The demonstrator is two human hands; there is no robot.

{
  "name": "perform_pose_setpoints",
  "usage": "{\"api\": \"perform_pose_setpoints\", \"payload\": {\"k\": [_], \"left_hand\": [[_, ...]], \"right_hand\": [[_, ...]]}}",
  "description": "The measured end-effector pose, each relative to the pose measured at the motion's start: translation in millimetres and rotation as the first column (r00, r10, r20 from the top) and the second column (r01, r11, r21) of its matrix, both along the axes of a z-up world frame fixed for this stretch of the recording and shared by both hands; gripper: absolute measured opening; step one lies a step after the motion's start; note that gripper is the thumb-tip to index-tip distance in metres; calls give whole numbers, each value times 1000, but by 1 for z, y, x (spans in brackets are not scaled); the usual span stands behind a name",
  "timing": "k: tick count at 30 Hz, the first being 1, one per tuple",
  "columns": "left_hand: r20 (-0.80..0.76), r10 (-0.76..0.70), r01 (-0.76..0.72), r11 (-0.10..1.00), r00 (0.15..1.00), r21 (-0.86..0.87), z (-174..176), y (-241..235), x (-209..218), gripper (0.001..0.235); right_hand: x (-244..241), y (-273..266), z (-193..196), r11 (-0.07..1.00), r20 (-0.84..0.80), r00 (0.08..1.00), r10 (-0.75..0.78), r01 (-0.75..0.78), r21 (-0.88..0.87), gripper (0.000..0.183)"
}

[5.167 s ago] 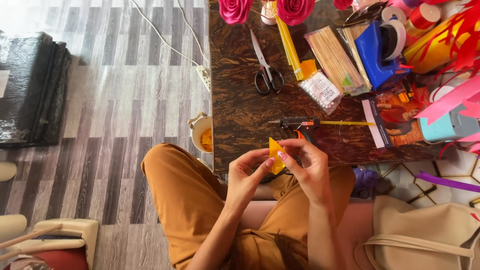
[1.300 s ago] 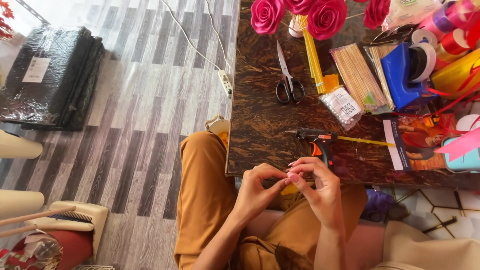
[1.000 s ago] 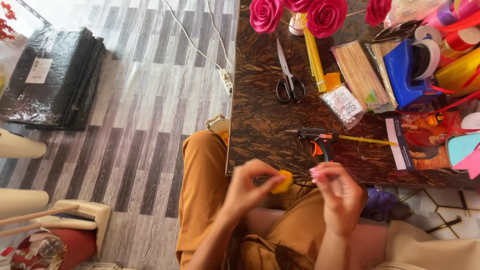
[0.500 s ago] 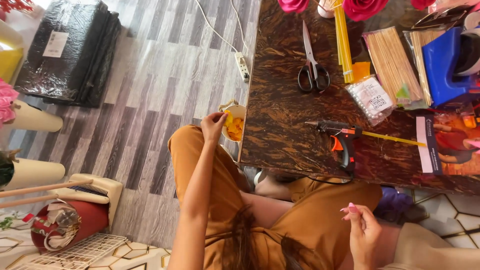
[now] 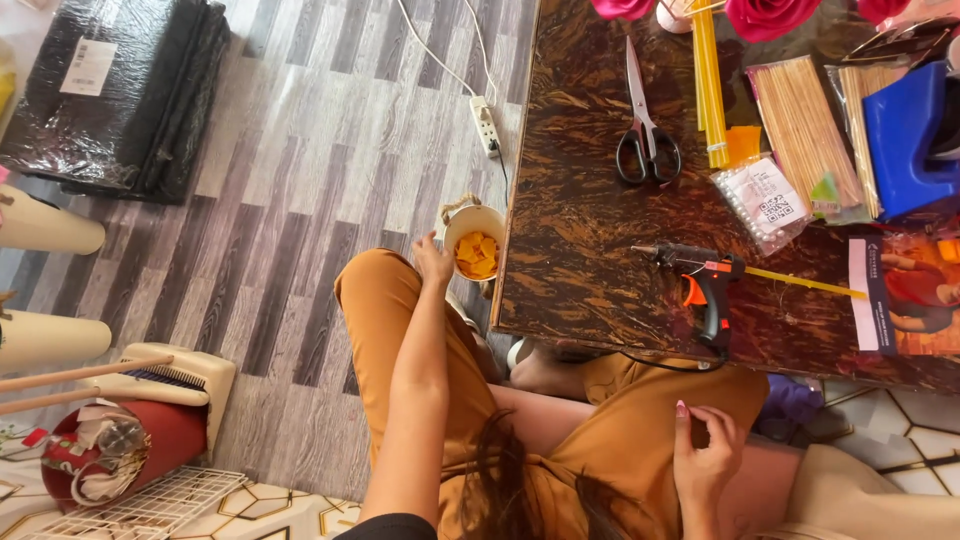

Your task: The person sits on the floor and uses a hot glue gun to apply adhesive to yellow paper petals, then folds and presses them to form a flower shape. The person repeats this process with multiple petals, placing finished pieces into a nearby container.

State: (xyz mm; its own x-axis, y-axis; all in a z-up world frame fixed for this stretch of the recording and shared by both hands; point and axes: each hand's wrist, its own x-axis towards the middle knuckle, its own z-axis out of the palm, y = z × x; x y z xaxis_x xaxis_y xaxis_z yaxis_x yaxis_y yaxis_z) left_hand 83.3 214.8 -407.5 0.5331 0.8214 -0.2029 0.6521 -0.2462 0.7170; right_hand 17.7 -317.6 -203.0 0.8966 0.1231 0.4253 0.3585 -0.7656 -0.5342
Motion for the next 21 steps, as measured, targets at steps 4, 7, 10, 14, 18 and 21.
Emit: {"api": "perform_pose_setpoints", "payload": {"k": [4, 7, 10, 14, 18, 21], "left_hand": [[-766, -309, 574, 814, 564, 94, 3, -27, -15, 28], [-818, -574, 616, 632, -35, -470, 36, -62, -14, 67], [-803, -595, 639, 626, 20, -447, 56, -75, -28, 65], [-762, -641, 738, 557, 91, -380, 73, -98, -15, 61], [-694, -705, 805, 492, 147, -330, 78, -124, -35, 57], [-632, -744, 829, 482, 217, -283, 80, -134, -47, 55]], "right_hand": [[-1, 2, 9, 993, -68, 997, -27, 19, -118, 12], [8, -25, 22, 956, -371, 928, 41, -145, -255, 36], [16, -24, 90, 984, -657, 734, 171, -156, 82, 27], [45, 2, 222, 983, -551, 820, 154, -72, 168, 21], [137, 29, 253, 977, -201, 960, 197, -175, 121, 18], [221, 62, 241, 942, -147, 931, 335, -336, 19, 24]]}}
